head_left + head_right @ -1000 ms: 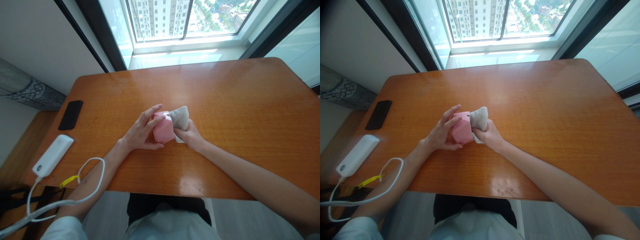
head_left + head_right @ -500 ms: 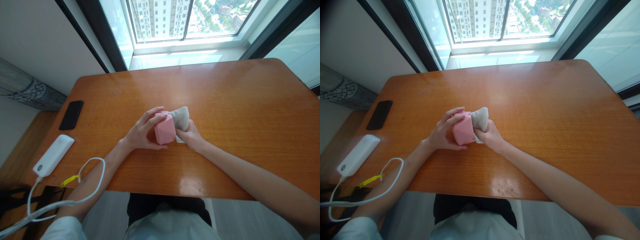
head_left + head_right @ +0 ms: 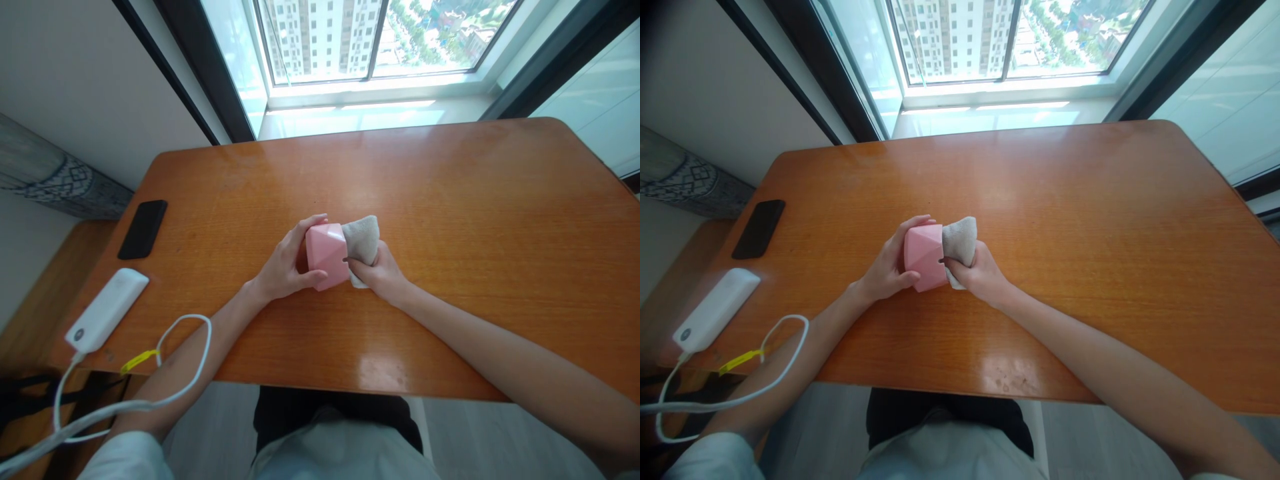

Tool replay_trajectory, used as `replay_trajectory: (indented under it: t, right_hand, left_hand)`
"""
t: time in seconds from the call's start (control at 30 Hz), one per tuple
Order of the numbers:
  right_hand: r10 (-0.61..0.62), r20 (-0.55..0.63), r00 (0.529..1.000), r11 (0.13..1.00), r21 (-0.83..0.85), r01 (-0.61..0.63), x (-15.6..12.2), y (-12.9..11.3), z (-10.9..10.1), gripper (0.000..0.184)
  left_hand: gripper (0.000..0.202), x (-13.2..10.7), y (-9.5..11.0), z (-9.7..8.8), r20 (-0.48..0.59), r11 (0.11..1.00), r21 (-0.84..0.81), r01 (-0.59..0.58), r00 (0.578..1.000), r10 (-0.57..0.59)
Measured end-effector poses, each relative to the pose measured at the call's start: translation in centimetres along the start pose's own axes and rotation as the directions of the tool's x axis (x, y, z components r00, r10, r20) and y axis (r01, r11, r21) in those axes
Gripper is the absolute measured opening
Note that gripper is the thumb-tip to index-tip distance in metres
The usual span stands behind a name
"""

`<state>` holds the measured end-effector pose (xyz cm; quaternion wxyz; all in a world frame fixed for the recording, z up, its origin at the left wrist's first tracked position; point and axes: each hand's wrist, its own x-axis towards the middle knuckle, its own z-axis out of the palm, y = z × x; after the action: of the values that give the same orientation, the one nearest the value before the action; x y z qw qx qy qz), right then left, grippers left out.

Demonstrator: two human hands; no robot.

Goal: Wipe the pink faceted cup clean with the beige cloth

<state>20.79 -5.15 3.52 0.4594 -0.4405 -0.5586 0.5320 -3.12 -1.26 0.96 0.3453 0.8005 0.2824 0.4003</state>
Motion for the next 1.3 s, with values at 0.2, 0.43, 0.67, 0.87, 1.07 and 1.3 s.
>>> replay_trajectory:
  t: [0.2, 0.43, 0.67, 0.87, 1.07, 1.3]
  right_hand:
    - [0.034, -0.003, 0.999, 0.999, -0.005, -0.034, 0.0, 0.1, -0.1, 0.016]
    - [0.033, -0.012, 0.999, 0.999, -0.01, -0.033, 0.0, 0.5, -0.2, 0.019]
    - [-0.042, 0.033, 0.999, 0.999, -0.007, 0.042, -0.3, 0.0, 0.0, 0.018]
    - [-0.055, 0.037, 0.998, 0.998, -0.03, 0.056, -0.3, 0.1, 0.0, 0.019]
    - [-0.065, 0.06, 0.996, 0.998, -0.012, 0.066, -0.3, -0.2, 0.1, 0.02]
    - [-0.059, 0.049, 0.997, 0.998, 0.023, 0.058, 0.0, 0.0, 0.0, 0.027]
  left_hand:
    - [0.13, 0.3, 0.0, -1.1, 0.142, 0.857, 0.306, -0.414, 0.91, 0.389]
    - [0.113, 0.4, 0.5, -1.4, 0.176, 0.78, 0.408, -0.475, 0.879, 0.444]
    - [0.112, 0.5, 1.3, -0.5, 0.045, 0.917, 0.231, -0.326, 0.945, 0.325]
    - [0.106, 0.3, 0.8, 0.0, 0.013, 0.998, 0.036, -0.046, 0.999, 0.046]
    - [0.129, 0.0, 0.0, -0.2, 0.054, 0.983, 0.08, -0.165, 0.985, 0.161]
    - [0.124, 0.0, 0.0, -1.4, 0.21, 0.808, 0.398, -0.436, 0.9, 0.382]
